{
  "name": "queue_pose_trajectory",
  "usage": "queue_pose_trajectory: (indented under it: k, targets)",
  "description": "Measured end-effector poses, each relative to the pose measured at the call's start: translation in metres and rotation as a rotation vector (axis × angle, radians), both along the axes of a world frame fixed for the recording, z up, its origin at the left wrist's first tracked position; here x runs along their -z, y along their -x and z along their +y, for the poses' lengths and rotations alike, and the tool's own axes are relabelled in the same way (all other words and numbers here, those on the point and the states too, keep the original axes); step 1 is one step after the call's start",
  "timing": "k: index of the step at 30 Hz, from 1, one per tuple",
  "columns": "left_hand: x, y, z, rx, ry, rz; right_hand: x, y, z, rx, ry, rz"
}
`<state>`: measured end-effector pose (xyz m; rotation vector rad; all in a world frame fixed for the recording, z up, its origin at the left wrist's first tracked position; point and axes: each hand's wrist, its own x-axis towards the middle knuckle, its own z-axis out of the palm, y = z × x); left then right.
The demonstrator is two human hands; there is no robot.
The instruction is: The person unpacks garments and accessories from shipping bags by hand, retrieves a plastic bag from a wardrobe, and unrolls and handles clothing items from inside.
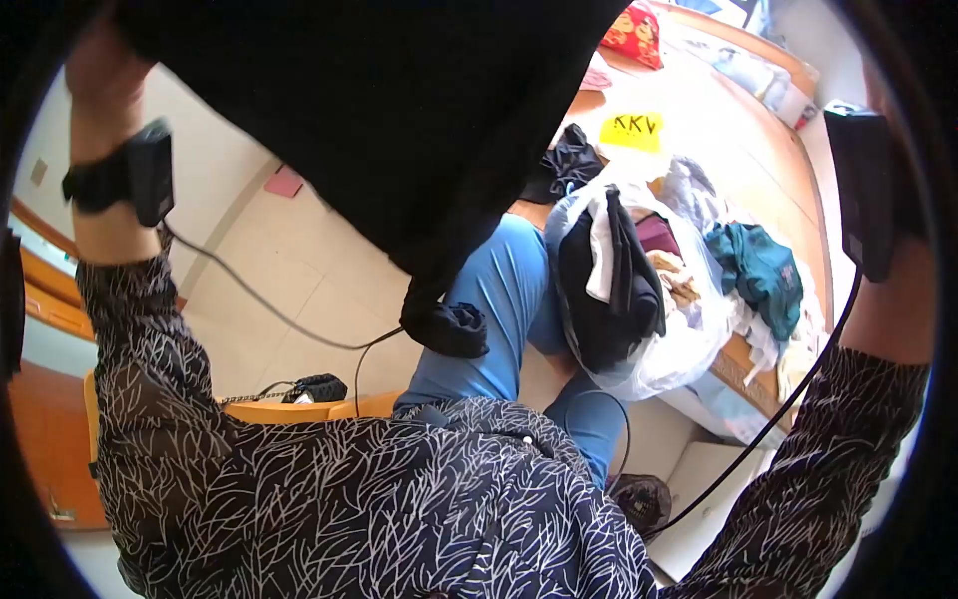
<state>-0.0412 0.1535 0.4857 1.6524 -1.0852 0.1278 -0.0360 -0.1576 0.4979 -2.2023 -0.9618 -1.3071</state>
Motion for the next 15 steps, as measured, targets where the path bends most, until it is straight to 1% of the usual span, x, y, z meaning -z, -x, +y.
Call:
queue_pose_trajectory:
  k: [2,5,7,9,11,12,14,15]
  targets:
    - [0.013,-0.018,0.045,0.001,-0.358,-0.221,0.004,0.011,0.005,0.06,0.047,0.128]
    - [0.046,-0.02,0.071,-0.253,-0.426,-0.206,0.01,0.016,0.0,0.08,0.239,0.195]
    - [0.053,-0.015,0.076,-0.434,-0.481,-0.192,0.012,0.017,-0.003,0.095,0.283,0.223]
    - [0.041,-0.002,0.071,-0.313,-0.825,0.099,0.013,0.013,-0.008,0.124,0.278,0.235]
    - [0.066,0.002,0.067,-0.214,-0.706,0.121,0.017,-0.005,-0.008,0.038,0.229,0.295]
    - [0.07,-0.007,0.067,-0.239,-0.703,-0.132,0.024,-0.019,-0.006,-0.056,0.191,0.358]
    - [0.067,-0.016,0.043,-0.308,-0.21,-0.28,0.023,-0.022,0.017,-0.091,0.29,0.457]
    - [0.069,-0.017,0.022,-0.328,0.043,-0.338,0.023,-0.025,0.039,-0.04,0.428,0.512]
